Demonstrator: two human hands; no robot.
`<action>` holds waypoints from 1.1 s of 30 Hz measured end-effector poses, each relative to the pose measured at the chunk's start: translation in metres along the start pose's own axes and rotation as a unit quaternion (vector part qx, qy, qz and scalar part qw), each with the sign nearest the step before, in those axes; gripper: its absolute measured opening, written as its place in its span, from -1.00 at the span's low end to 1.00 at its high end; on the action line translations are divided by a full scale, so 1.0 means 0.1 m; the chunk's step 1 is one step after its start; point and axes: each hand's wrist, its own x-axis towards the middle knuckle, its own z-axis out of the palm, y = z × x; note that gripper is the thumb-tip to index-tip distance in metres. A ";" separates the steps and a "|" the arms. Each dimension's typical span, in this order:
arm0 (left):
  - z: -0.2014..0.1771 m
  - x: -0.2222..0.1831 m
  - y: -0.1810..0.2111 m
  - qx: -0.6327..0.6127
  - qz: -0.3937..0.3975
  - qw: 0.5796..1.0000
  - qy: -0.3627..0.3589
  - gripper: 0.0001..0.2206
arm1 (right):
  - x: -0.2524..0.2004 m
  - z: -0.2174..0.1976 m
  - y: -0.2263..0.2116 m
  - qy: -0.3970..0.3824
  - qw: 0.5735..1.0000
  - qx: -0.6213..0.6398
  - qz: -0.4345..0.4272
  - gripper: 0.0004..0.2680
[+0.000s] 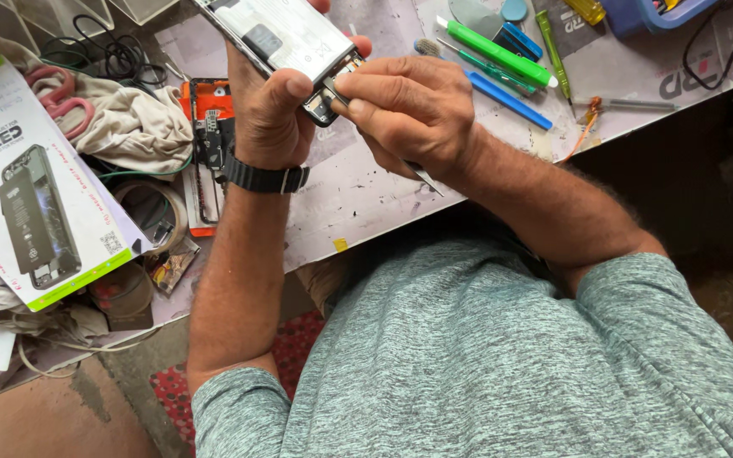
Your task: The person uses tweezers to manipulate small components inside a disassembled smartphone, then uses a purple card to pry and separate the battery from the phone's frame. The person continues to adjust internal parts with the tweezers.
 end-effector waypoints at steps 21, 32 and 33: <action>-0.07 -0.05 -0.12 -0.037 0.006 0.999 0.023 -0.30 | 0.34 -0.13 -0.07 -0.022 0.993 0.059 0.103 -0.85; -0.08 -0.03 -0.15 -0.053 0.001 0.999 0.009 -0.35 | 0.29 -0.08 0.00 -0.017 0.988 0.085 0.125 -0.84; -0.09 -0.03 -0.16 -0.055 -0.001 0.998 0.005 -0.35 | 0.28 -0.08 0.01 -0.021 0.989 0.083 0.124 -0.83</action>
